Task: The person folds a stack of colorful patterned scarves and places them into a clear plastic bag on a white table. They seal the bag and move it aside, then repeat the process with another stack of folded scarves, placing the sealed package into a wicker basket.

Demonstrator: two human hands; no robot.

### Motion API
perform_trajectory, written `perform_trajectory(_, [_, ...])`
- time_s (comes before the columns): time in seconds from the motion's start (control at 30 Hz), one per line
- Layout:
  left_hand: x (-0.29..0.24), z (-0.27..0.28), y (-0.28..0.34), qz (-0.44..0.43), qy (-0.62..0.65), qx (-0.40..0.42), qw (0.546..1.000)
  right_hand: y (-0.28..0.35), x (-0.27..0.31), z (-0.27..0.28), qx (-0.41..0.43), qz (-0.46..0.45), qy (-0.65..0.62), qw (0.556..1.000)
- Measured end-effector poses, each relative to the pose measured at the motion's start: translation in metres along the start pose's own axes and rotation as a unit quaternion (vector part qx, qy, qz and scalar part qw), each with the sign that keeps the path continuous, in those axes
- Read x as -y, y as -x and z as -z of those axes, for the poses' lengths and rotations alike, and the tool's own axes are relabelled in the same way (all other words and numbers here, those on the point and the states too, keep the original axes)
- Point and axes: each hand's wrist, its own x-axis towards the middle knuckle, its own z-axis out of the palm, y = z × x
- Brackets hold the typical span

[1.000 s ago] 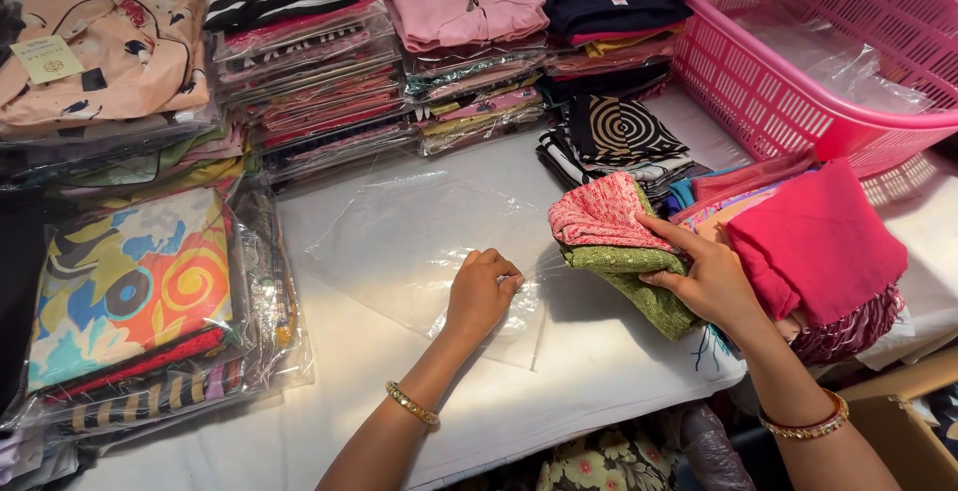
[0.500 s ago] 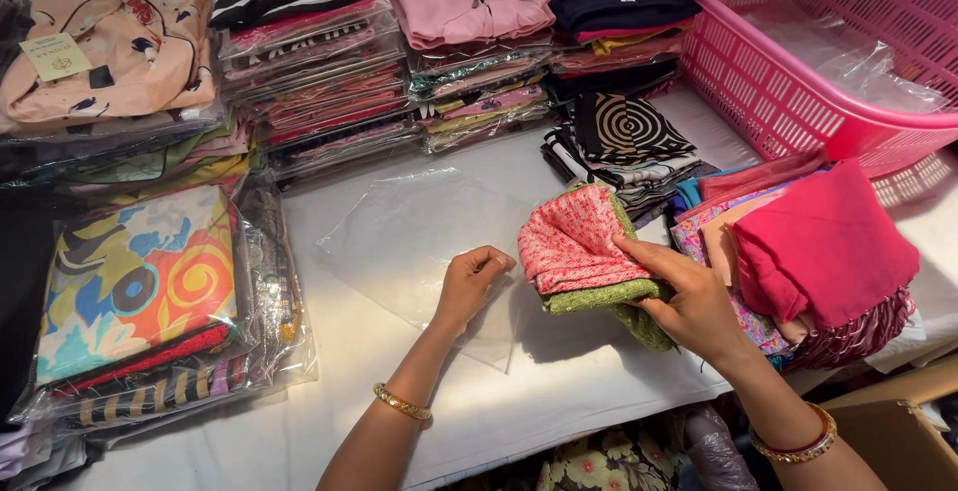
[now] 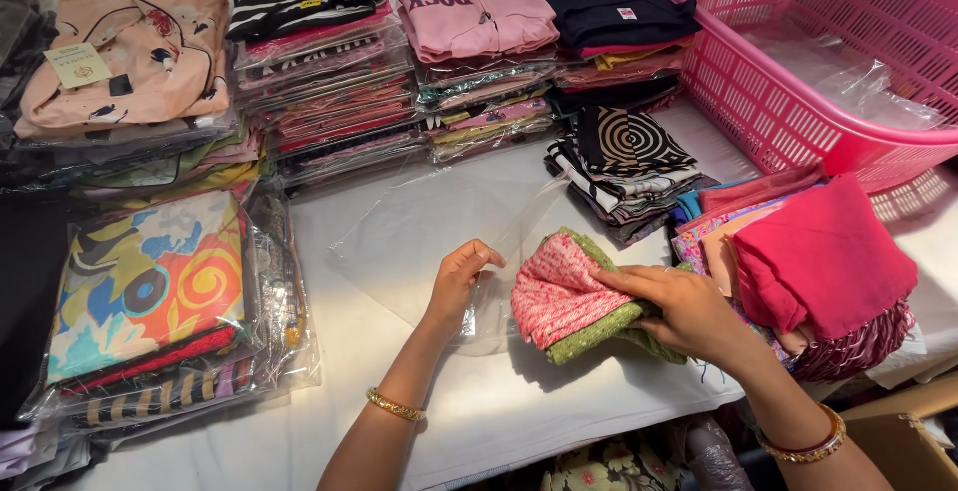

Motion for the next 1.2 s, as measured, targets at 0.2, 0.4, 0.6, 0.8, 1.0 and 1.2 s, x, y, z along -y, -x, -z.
perform_trajectory(0.2, [-0.007,0.016,0.004,0.043,0.071,0.011,0.996,0.009,-0.028,-0.006,-0.114,-0.101,-0.250,0.956])
perform_trajectory(0.4, [0.019,0.011,-0.004,0.056,0.005,0.027,0.998,0.024,-0.023,-0.010,-0.186,-0.082,-0.282,0.937])
perform_trajectory(0.6, [-0.017,-0.020,0.020,0.011,-0.189,0.123,0.974,0.014,-0.017,-0.011,-0.204,-0.022,-0.161,0.966])
perform_trajectory(0.8, [-0.062,0.003,0.070,0.071,-0.604,0.364,0.705,0.029,-0.030,-0.004,-0.232,-0.072,-0.151,0.958])
perform_trajectory(1.0, [-0.061,0.016,0.090,-0.110,-0.664,0.183,0.716,0.032,-0.037,-0.009,-0.248,-0.094,-0.183,0.947])
perform_trajectory(1.2, [-0.106,0.033,0.064,-0.176,-0.616,0.087,0.763,0.037,-0.029,-0.003,-0.277,-0.069,-0.164,0.944])
